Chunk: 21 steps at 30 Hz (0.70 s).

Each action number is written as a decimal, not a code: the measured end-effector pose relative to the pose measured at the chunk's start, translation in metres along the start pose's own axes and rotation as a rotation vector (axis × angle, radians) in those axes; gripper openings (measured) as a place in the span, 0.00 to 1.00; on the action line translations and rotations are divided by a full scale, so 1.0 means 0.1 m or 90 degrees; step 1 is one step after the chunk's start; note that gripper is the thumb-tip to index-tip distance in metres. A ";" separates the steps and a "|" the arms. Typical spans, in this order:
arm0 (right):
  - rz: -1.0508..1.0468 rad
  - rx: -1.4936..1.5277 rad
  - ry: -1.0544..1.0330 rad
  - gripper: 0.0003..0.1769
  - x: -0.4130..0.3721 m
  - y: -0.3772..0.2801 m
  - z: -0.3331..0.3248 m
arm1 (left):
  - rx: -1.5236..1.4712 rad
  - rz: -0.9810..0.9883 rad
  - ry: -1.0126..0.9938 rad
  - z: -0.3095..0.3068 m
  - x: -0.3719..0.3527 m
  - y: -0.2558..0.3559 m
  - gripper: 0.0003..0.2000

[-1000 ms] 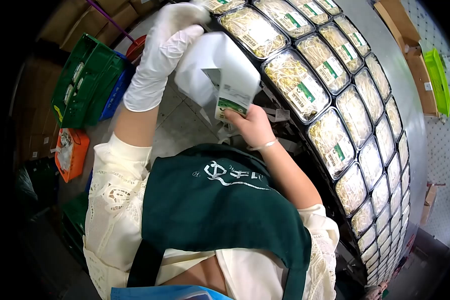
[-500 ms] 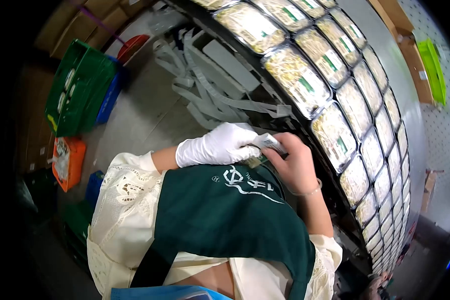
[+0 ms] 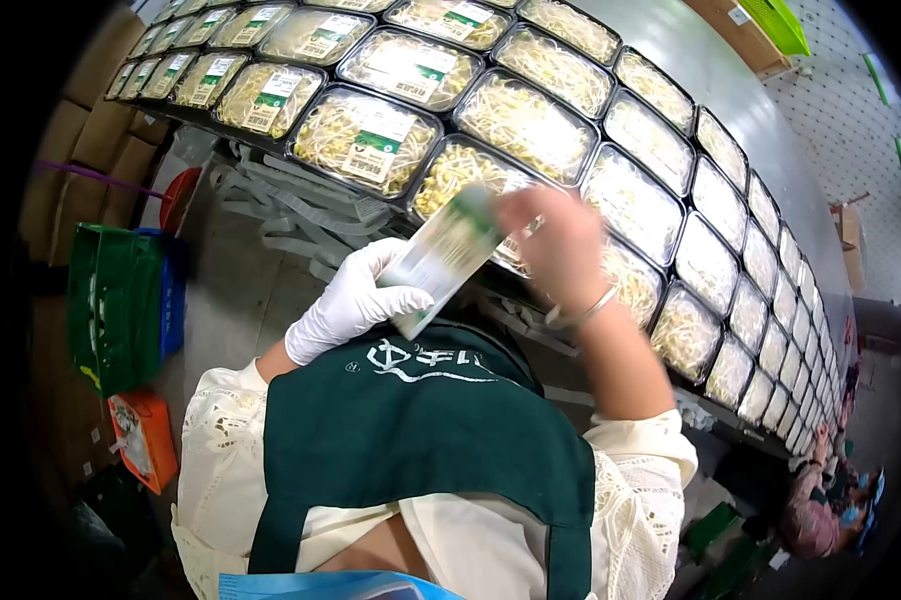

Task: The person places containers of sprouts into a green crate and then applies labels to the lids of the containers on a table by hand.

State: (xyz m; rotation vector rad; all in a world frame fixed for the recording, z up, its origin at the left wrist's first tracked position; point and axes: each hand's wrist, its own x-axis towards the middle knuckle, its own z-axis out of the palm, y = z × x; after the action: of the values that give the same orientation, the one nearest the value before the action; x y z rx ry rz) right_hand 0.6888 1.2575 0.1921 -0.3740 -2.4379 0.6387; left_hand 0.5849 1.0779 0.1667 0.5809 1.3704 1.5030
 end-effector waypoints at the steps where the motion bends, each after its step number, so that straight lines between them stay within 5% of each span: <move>1: 0.105 -0.079 -0.026 0.04 0.22 0.26 -0.18 | 0.003 -0.002 0.013 0.04 0.03 -0.02 0.10; 2: 0.202 -0.019 -0.095 0.08 0.48 0.47 -0.36 | -0.054 -0.046 0.024 0.02 0.05 -0.05 0.10; 3: 0.149 0.078 -0.123 0.13 0.61 0.96 -0.33 | -0.111 -0.090 0.035 0.00 0.07 -0.10 0.10; 7: 0.003 -0.165 -0.183 0.22 0.58 1.49 0.18 | -0.091 -0.036 0.187 0.04 0.04 -0.31 0.09; 12: -0.046 -0.437 0.004 0.34 0.42 1.27 0.14 | -0.141 0.007 0.219 0.35 0.02 -0.36 0.15; 13: -0.050 -0.436 0.008 0.34 0.38 1.13 0.03 | -0.161 0.053 0.207 0.45 0.05 -0.31 0.15; 15: 0.110 0.250 -0.347 0.28 0.24 0.83 -0.20 | -0.194 0.091 0.212 0.59 0.14 -0.27 0.15; 17: 0.017 0.310 -0.459 0.16 0.18 0.49 -0.41 | -0.202 0.078 0.167 0.50 0.18 -0.23 0.14; 19: -0.034 0.232 -0.398 0.08 0.11 0.44 -0.40 | 0.038 -0.068 0.048 0.36 0.22 -0.16 0.11; 21: -0.032 0.272 -0.407 0.05 0.08 0.38 -0.40 | -0.022 0.048 0.102 0.59 0.33 -0.07 0.07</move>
State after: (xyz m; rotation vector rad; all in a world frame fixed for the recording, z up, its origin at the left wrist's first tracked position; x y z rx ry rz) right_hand 0.7113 1.3070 0.2043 0.0862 -2.7671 1.3941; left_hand 0.6244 1.1329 0.1660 0.5042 1.4544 1.6603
